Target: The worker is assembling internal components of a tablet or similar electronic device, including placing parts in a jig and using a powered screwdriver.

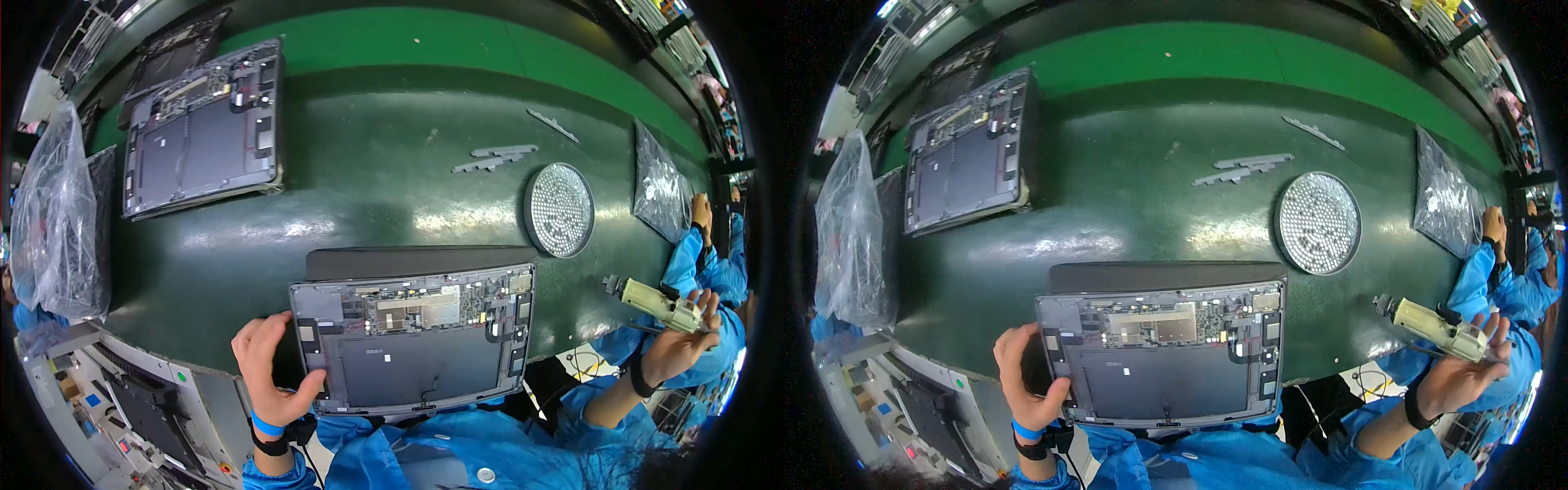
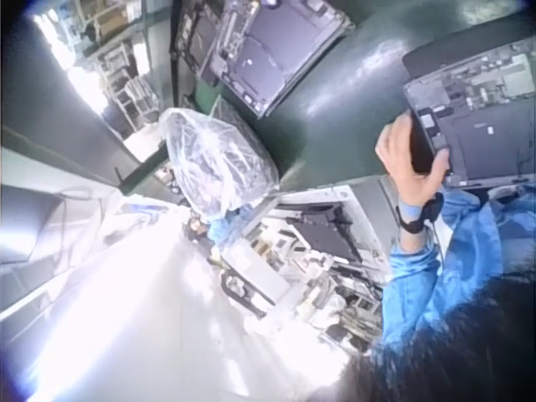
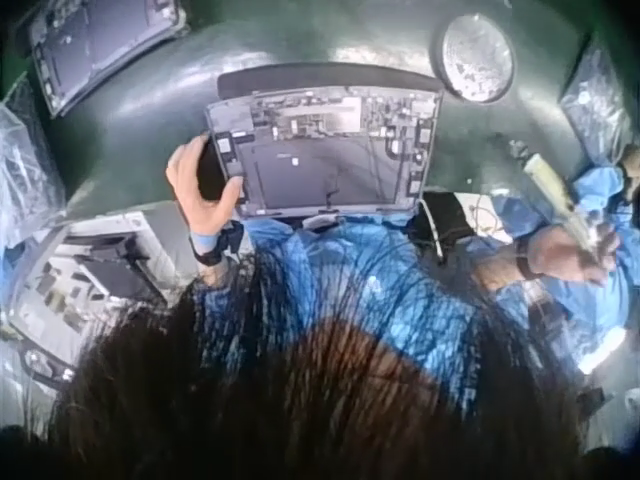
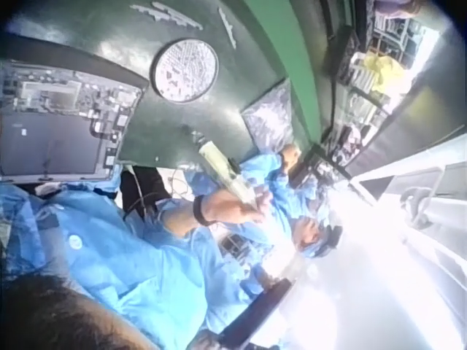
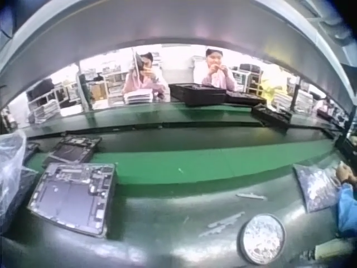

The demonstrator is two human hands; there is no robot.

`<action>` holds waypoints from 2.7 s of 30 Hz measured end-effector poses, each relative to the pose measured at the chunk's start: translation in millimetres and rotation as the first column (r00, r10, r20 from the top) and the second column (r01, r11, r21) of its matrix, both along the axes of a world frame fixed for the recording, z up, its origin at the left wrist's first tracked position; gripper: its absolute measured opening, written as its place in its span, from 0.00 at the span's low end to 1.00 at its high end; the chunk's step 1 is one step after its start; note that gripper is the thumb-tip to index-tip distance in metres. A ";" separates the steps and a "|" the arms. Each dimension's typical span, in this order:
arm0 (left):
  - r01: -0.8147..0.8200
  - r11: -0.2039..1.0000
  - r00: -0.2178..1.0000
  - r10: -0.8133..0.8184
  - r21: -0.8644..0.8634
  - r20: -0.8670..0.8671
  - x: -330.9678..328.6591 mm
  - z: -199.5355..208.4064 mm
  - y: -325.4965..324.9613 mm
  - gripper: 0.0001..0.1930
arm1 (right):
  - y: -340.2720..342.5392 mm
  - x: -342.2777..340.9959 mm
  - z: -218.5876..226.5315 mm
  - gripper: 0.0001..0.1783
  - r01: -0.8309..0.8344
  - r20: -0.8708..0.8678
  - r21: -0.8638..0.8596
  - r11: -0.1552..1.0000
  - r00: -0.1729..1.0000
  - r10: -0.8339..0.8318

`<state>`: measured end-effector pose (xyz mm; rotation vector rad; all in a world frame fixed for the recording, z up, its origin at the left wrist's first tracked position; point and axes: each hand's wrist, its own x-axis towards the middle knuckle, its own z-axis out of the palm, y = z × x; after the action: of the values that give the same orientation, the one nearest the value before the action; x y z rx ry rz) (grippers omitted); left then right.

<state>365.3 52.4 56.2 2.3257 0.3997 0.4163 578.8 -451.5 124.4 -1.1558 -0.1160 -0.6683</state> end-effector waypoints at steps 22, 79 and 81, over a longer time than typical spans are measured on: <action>0.129 0.972 0.991 -0.123 0.198 -0.043 -0.5 -3.5 7.5 0.26 | 124.9 45.7 -41.3 0.57 -0.435 -0.255 -0.080 0.897 0.879 0.403; 0.223 0.973 0.961 -0.210 0.053 -0.182 15.7 7.6 2.1 0.23 | 290.4 7.9 -22.0 0.22 -0.769 -0.060 -0.348 0.537 0.590 0.805; 0.229 0.972 0.958 -0.217 0.048 -0.186 15.7 8.6 2.4 0.23 | 289.3 8.0 -20.4 0.21 -0.789 -0.088 -0.340 0.511 0.568 0.819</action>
<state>380.9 54.8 64.9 2.4508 0.2058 0.1118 586.8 -162.2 104.0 -1.2404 -0.8398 0.1782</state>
